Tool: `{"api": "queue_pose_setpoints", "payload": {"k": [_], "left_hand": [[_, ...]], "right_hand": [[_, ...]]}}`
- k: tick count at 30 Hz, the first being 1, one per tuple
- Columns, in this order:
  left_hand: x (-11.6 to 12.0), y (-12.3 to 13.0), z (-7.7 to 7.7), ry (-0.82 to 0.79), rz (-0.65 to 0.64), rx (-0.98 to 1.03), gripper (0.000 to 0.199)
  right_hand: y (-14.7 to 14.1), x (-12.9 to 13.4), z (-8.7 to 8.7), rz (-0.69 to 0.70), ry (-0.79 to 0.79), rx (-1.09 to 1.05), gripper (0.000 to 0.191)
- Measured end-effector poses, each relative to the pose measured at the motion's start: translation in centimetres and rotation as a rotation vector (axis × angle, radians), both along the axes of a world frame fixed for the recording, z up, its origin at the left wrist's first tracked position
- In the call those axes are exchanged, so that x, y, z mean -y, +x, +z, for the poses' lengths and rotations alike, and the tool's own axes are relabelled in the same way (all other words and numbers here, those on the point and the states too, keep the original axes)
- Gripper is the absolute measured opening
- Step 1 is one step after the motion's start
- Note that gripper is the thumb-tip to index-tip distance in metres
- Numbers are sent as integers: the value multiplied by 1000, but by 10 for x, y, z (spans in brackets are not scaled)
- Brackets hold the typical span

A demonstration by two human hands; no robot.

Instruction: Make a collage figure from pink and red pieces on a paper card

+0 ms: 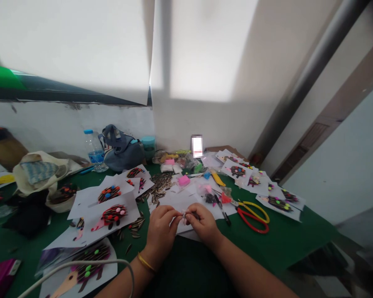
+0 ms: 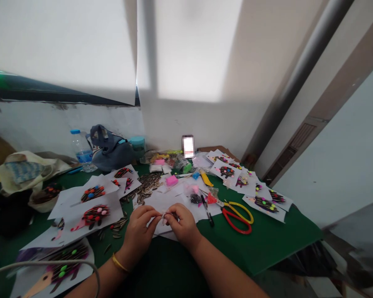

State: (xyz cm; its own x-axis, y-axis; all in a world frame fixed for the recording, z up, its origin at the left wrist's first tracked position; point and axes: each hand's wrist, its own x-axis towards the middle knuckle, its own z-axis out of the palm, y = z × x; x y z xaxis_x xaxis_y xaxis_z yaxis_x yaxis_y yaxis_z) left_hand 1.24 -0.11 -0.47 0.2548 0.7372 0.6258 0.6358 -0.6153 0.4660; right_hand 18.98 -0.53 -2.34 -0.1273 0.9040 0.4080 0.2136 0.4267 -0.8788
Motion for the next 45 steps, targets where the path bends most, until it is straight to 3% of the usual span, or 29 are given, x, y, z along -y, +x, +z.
{"api": "queue_pose_setpoints", "payload": {"k": [7,12,16,24,33,40,45], "left_hand": [[1,1,0,-58,-23,-46,20],[-7,-2,-9,-105,-50,166,15],[-9,-2,-14,-133,-86,207,18],[-5,-1,-7,-148,-55,212,8],[-10,-4,-4,-184,-56,255,27],[-10,-2,-6,-212,-37,279,17],[-10,-4,-4,-230,-29,260,24]], "right_hand": [[2,-2,1,-10,15,23,10],[3,-4,-2,-34,40,20,10],[3,-5,-5,-28,33,9,9],[1,-1,4,-22,56,47,11],[6,-5,2,-80,48,34,12],[7,-5,-1,-81,40,33,13],[8,-5,0,-85,46,49,15]]}}
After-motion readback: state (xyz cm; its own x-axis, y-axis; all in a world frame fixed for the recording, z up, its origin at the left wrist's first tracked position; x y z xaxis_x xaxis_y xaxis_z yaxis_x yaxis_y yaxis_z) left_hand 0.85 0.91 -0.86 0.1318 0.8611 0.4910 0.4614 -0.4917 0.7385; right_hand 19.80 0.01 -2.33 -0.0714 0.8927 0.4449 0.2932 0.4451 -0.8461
